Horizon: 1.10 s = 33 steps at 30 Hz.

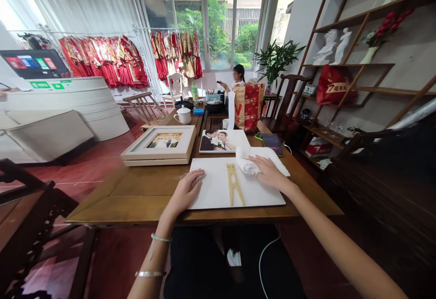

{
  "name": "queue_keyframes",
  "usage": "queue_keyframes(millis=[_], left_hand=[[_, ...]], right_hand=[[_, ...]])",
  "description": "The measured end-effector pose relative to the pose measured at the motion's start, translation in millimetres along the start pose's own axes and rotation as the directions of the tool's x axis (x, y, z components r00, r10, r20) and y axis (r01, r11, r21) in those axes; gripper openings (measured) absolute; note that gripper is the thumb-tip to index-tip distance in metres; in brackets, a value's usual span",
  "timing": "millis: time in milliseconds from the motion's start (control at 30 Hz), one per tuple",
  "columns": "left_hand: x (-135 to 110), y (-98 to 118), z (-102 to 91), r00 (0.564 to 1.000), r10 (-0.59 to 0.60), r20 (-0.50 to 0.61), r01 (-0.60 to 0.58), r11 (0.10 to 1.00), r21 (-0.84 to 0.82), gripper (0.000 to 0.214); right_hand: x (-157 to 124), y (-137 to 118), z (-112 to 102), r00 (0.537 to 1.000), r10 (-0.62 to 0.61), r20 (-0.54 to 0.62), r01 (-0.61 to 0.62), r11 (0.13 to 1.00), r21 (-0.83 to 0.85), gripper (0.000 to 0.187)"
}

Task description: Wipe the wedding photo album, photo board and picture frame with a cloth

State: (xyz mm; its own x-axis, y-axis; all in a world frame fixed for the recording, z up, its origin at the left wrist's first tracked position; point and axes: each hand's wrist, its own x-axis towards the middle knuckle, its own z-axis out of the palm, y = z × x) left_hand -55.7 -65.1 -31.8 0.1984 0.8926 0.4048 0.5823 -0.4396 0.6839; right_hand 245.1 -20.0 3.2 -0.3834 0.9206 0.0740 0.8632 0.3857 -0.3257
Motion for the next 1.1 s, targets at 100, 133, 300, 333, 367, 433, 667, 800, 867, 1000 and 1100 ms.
queue_keyframes(millis=[100, 133, 300, 333, 367, 433, 667, 800, 867, 1000, 1100], left_hand=[[1, 0, 1.9, 1.000, -0.009, -0.003, 0.009, 1.000, -0.003, 0.030], [1, 0, 2.6, 1.000, -0.011, -0.004, 0.011, 1.000, 0.000, 0.031], [4, 3, 3.9, 1.000, -0.004, -0.024, 0.005, 0.999, 0.043, 0.034], [4, 4, 3.6, 0.999, -0.002, -0.038, 0.004, 0.998, 0.058, 0.033], [4, 4, 3.3, 0.998, 0.001, -0.057, 0.004, 0.997, 0.075, 0.030], [4, 3, 2.9, 0.995, -0.003, -0.102, 0.014, 0.994, 0.107, 0.022], [0, 0, 5.2, 0.969, -0.151, -0.198, 0.193, 0.958, 0.213, 0.049], [-2, 7, 4.2, 0.954, -0.239, -0.181, 0.277, 0.934, 0.226, 0.076], [-2, 10, 3.0, 0.953, -0.251, -0.171, 0.282, 0.940, 0.189, 0.076], [0, 15, 2.6, 0.948, -0.268, -0.172, 0.283, 0.957, 0.069, 0.070], [2, 15, 2.2, 0.945, -0.279, -0.170, 0.278, 0.960, -0.029, 0.066]], right_hand=[[23, -27, 9, 1.000, 0.006, -0.007, -0.006, 1.000, -0.010, 0.066], [27, -37, 13, 1.000, -0.014, -0.001, 0.014, 1.000, -0.011, 0.066], [26, -79, 29, 0.979, -0.200, 0.035, 0.202, 0.977, -0.069, 0.071], [20, -85, 31, 0.964, -0.261, 0.047, 0.265, 0.960, -0.090, 0.072], [12, -89, 31, 0.945, -0.321, 0.059, 0.325, 0.940, -0.105, 0.073], [-7, -93, 29, 0.909, -0.409, 0.086, 0.416, 0.904, -0.100, 0.077], [-80, -67, -3, 0.831, -0.518, 0.205, 0.498, 0.855, 0.142, 0.091], [-105, -34, -17, 0.870, -0.455, 0.189, 0.406, 0.879, 0.249, 0.087], [-112, -17, -18, 0.915, -0.378, 0.142, 0.341, 0.912, 0.229, 0.083], [-116, 13, -6, 0.993, -0.107, -0.045, 0.110, 0.992, 0.061, 0.081], [-111, 26, 8, 0.986, -0.009, -0.168, 0.004, 1.000, -0.030, 0.082]])
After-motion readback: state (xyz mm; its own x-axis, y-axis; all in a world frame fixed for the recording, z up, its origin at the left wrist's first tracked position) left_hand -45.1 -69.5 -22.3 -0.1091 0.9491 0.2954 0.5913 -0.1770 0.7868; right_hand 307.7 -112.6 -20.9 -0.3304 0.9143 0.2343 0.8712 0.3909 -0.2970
